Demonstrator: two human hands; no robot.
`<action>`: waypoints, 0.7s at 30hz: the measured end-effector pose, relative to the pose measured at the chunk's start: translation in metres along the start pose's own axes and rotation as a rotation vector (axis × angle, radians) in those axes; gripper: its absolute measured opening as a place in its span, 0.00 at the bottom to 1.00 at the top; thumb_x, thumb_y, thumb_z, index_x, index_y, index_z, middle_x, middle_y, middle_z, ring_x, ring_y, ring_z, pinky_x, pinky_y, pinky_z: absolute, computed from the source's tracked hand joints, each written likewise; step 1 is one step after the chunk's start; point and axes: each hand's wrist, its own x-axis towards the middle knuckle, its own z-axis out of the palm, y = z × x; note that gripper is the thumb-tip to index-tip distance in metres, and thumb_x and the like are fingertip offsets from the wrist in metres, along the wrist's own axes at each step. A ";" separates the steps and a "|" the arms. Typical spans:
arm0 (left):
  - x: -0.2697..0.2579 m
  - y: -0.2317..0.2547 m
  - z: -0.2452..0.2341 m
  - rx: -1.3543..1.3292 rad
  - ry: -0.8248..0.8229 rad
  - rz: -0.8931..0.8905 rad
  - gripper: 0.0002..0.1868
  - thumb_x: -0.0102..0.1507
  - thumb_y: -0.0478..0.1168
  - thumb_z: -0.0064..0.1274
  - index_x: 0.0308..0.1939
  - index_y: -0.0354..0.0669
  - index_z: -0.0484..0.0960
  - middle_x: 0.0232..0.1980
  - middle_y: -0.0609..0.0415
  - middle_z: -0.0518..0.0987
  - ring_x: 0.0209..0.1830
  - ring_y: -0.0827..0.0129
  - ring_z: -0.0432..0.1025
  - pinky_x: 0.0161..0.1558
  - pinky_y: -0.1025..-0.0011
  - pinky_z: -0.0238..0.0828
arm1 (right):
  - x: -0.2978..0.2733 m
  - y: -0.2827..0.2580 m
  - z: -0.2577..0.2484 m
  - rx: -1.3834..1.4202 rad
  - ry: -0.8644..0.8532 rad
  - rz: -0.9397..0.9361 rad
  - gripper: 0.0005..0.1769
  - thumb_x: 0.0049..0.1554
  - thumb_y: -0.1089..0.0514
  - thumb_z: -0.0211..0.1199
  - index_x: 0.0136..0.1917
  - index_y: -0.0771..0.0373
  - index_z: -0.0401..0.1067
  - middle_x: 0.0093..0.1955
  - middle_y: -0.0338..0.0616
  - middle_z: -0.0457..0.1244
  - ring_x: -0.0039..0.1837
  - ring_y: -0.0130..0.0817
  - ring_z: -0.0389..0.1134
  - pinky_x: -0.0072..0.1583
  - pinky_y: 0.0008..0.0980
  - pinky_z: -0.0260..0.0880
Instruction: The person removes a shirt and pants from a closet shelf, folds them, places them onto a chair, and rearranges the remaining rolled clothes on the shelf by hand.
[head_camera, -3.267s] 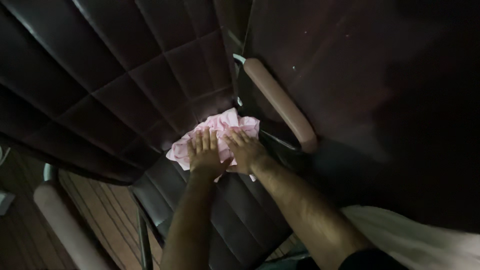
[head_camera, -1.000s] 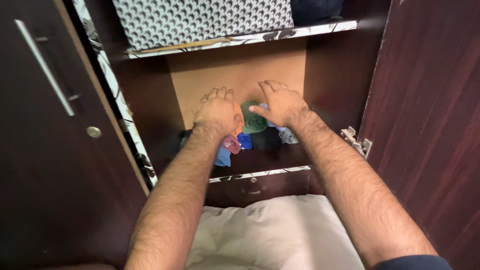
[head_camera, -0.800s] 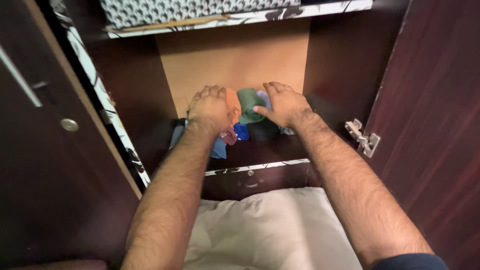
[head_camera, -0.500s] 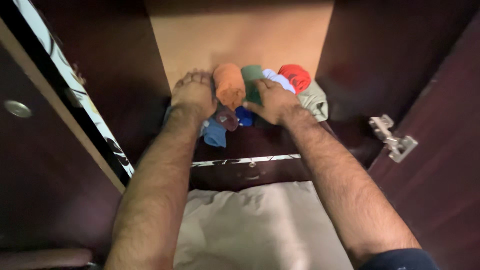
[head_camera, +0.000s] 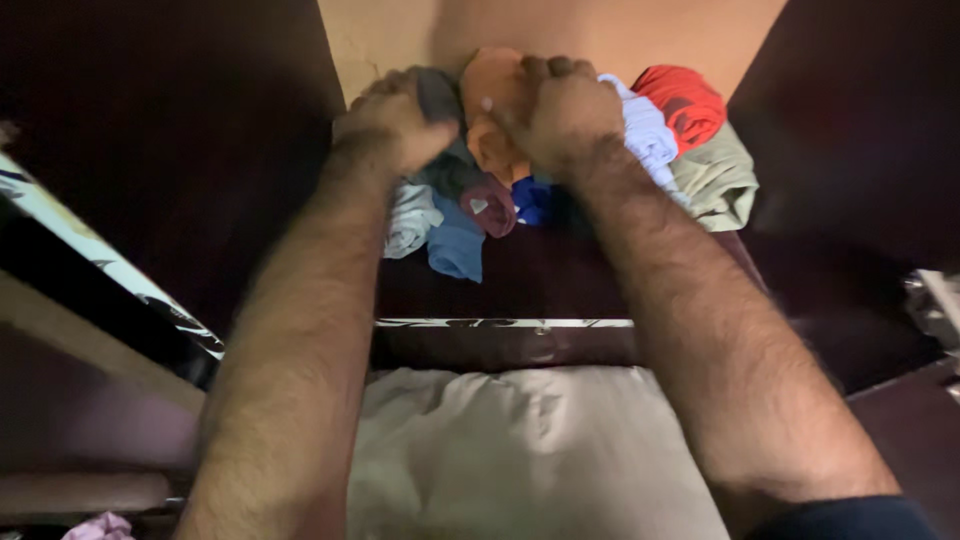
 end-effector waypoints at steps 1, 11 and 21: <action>0.005 -0.002 0.001 0.001 -0.010 -0.007 0.49 0.62 0.63 0.52 0.80 0.53 0.47 0.83 0.55 0.50 0.81 0.59 0.50 0.74 0.54 0.51 | 0.005 -0.001 0.005 0.005 -0.011 0.000 0.40 0.61 0.29 0.54 0.71 0.62 0.65 0.66 0.58 0.63 0.70 0.55 0.61 0.66 0.55 0.61; 0.047 -0.027 0.017 -0.347 0.057 -0.158 0.38 0.62 0.68 0.48 0.71 0.59 0.69 0.72 0.53 0.71 0.72 0.58 0.65 0.70 0.58 0.61 | 0.065 -0.022 0.045 -0.066 -0.071 -0.264 0.32 0.59 0.34 0.58 0.64 0.59 0.72 0.70 0.49 0.60 0.73 0.48 0.57 0.66 0.63 0.56; 0.096 -0.045 0.063 -0.755 0.163 -0.170 0.42 0.49 0.60 0.64 0.64 0.47 0.74 0.60 0.49 0.80 0.59 0.61 0.77 0.58 0.65 0.75 | 0.072 -0.027 0.053 -0.177 -0.221 -0.285 0.28 0.61 0.34 0.51 0.65 0.49 0.75 0.70 0.44 0.63 0.81 0.45 0.49 0.72 0.73 0.45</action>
